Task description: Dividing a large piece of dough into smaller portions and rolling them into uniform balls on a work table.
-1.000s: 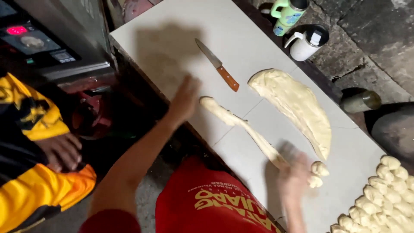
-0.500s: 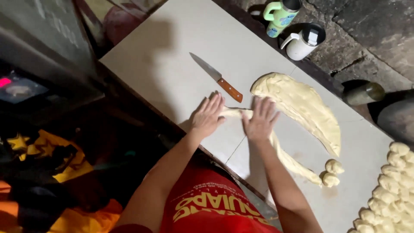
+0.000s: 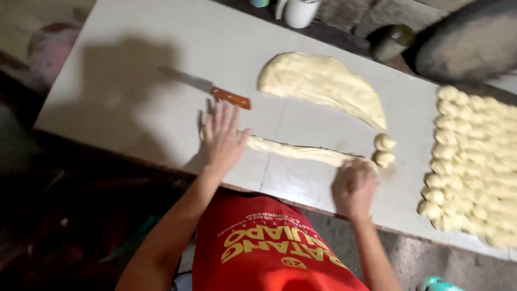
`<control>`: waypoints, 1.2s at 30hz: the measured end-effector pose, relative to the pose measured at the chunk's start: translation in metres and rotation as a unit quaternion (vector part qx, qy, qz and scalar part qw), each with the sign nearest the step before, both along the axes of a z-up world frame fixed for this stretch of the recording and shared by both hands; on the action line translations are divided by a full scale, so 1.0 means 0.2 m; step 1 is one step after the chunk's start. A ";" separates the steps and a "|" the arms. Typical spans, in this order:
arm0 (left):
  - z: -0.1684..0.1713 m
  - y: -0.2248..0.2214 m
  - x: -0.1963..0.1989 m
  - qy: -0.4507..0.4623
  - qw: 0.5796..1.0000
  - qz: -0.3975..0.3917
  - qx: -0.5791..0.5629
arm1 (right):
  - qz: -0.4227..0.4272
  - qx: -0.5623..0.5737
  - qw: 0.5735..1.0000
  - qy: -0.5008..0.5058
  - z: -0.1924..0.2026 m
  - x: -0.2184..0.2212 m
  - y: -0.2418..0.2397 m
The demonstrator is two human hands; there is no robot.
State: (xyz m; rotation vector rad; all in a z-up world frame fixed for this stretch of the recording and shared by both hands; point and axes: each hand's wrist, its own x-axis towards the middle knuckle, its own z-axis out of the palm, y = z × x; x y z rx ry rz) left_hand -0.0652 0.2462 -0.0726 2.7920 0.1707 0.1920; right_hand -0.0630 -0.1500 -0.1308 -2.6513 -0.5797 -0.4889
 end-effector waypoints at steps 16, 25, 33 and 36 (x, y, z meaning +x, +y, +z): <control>-0.37 -1.20 0.26 -0.132 0.958 -0.242 -0.075 | -0.010 -0.008 0.963 0.270 0.11 0.26 -0.57; -0.13 -0.92 -0.10 -0.249 0.956 0.042 -0.150 | 0.244 0.002 0.913 0.326 0.44 0.34 -0.18; 0.00 -0.77 -0.50 -0.041 0.925 0.266 -0.267 | 0.443 -0.093 0.876 0.164 0.08 0.42 0.01; -0.05 -0.79 -0.54 -0.023 0.916 0.303 -0.262 | 0.496 -0.253 0.816 0.153 -0.54 0.77 -0.04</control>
